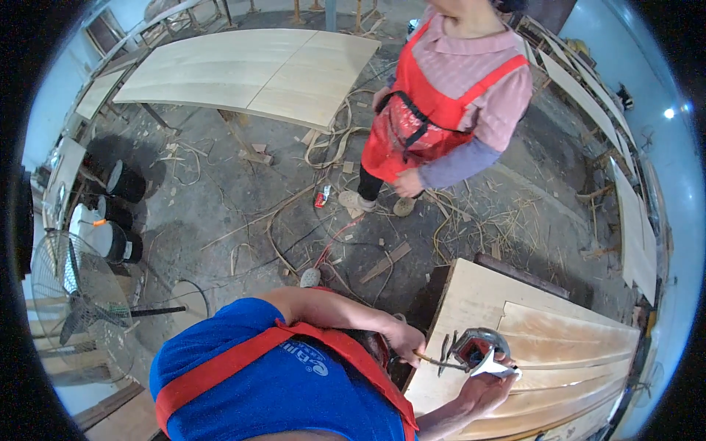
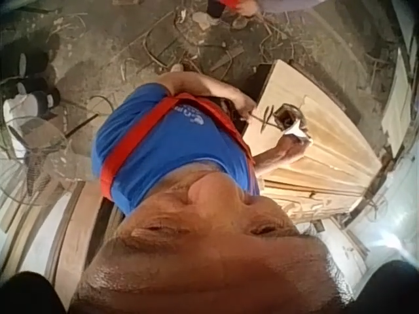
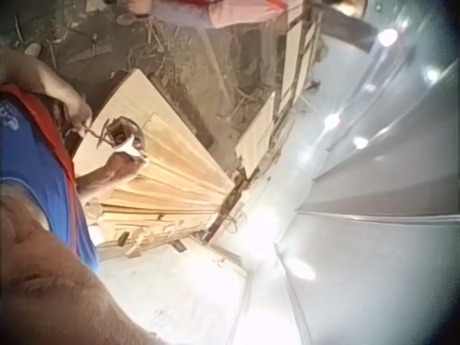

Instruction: Ironing wooden panels to bond veneer or smooth the surface in a workshop environment.

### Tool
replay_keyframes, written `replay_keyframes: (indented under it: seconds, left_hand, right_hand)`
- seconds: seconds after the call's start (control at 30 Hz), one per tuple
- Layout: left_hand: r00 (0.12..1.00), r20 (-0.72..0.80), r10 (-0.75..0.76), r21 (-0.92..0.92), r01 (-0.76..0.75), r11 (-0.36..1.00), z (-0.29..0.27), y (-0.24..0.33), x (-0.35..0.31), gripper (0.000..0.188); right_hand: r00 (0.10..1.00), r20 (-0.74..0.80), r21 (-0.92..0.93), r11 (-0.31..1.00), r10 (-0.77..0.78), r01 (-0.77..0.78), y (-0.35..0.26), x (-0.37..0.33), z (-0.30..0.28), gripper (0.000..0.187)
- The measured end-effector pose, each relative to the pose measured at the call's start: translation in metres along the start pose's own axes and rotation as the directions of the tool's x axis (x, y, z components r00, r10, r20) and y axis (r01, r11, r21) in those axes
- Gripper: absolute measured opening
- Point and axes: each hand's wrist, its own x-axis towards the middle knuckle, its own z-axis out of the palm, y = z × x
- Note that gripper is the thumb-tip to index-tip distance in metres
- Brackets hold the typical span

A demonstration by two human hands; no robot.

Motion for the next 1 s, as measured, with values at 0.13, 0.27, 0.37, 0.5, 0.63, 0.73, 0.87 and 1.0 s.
replay_keyframes:
  seconds: [0.13,0.27,0.37,0.5,0.63,0.73,0.87,1.0]
  left_hand:
    - [0.93,-0.354,-0.101,0.118,0.152,0.981,-0.009,-0.046,-0.051,0.048]
    - [0.767,-0.541,-0.344,0.195,0.512,0.836,-0.018,-0.098,-0.138,0.052]
    - [0.612,-0.644,-0.46,0.143,0.687,0.713,0.032,-0.174,-0.197,0.047]
    - [0.227,-0.634,-0.739,-0.242,0.849,0.469,0.118,-0.2,-0.26,0.038]
    - [-0.103,-0.549,-0.829,-0.683,0.626,0.375,0.166,-0.177,-0.266,0.038]
    - [-0.195,-0.592,-0.782,-0.717,0.571,0.4,0.166,-0.187,-0.268,0.038]
    - [-0.237,-0.622,-0.746,-0.709,0.576,0.407,0.188,-0.206,-0.282,0.033]
    - [-0.311,-0.604,-0.734,-0.758,0.509,0.408,0.206,-0.222,-0.297,0.032]
  right_hand:
    - [0.994,0.098,0.03,0.998,0.048,-0.051,-0.012,0.023,-0.049,0.032]
    - [1.0,-0.008,-0.055,0.998,0.011,-0.011,-0.022,0.038,-0.102,0.029]
    - [0.997,-0.066,-0.031,0.999,0.027,-0.029,-0.03,0.047,-0.129,0.027]
    - [0.988,-0.143,0.01,0.998,0.064,-0.063,-0.015,0.051,-0.11,0.03]
    - [0.985,-0.097,-0.009,0.99,0.141,-0.142,0.007,0.062,-0.076,0.025]
    - [0.972,-0.1,0.004,0.977,0.214,-0.214,0.024,0.078,-0.059,0.022]
    - [0.959,-0.072,-0.014,0.962,0.273,-0.274,0.055,0.09,-0.027,0.023]
    - [0.943,-0.002,-0.102,0.938,0.333,-0.332,0.088,0.082,0.025,0.024]
